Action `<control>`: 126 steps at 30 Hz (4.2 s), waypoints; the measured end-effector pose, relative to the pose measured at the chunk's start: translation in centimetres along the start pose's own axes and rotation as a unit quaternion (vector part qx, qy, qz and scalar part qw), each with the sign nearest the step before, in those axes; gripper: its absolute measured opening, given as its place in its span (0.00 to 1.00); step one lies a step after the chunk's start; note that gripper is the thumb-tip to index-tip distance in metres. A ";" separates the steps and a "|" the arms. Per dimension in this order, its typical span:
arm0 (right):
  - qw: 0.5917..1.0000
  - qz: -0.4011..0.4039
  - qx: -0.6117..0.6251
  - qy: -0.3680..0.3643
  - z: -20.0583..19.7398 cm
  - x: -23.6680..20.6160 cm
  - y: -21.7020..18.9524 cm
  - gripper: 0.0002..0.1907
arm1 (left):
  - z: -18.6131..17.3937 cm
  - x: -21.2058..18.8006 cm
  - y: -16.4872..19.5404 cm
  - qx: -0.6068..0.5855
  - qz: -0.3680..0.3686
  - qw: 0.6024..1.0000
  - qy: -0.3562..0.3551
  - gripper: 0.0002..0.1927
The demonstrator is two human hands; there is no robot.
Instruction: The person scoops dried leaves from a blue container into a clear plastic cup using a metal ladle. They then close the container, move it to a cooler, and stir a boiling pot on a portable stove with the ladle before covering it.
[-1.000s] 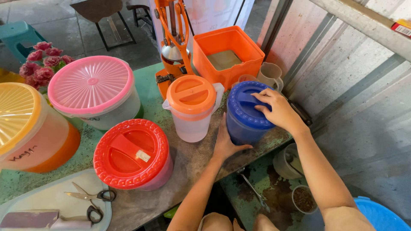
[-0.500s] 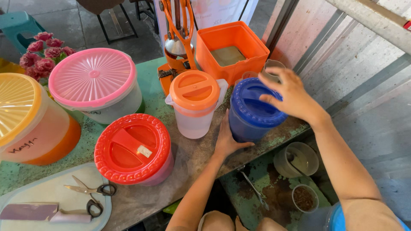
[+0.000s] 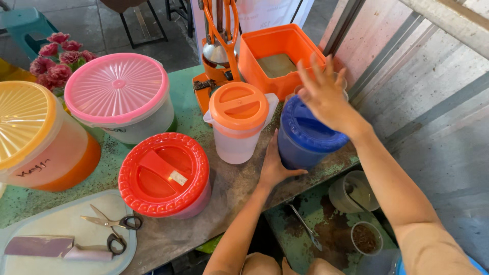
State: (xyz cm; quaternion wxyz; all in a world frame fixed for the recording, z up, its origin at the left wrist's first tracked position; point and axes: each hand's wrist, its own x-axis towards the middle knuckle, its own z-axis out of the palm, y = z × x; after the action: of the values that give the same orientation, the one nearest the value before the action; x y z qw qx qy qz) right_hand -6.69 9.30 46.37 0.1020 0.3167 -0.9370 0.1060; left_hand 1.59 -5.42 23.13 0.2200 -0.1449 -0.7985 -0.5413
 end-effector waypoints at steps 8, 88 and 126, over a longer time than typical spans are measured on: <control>0.998 0.013 -0.060 0.021 6.9 -0.5 -3.8 0.38 | 0.3 -0.2 -0.3 0.016 -0.014 1.000 -0.008 0.81; 0.940 -0.112 0.011 -0.322 -1.5 1.2 5.8 0.31 | -1.4 1.5 0.3 0.014 -0.031 0.998 -0.051 0.78; 0.722 0.230 0.521 -0.392 9.6 -22.6 -7.6 0.24 | -12.5 -14.9 -2.7 -0.465 -0.306 0.696 -0.454 0.64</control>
State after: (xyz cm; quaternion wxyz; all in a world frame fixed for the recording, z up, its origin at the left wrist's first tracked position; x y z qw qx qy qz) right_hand 14.45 13.77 32.35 -0.4832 0.1084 -0.7344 0.4641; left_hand 15.57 -17.91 17.31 -0.4424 -0.2043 -0.4478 -0.7497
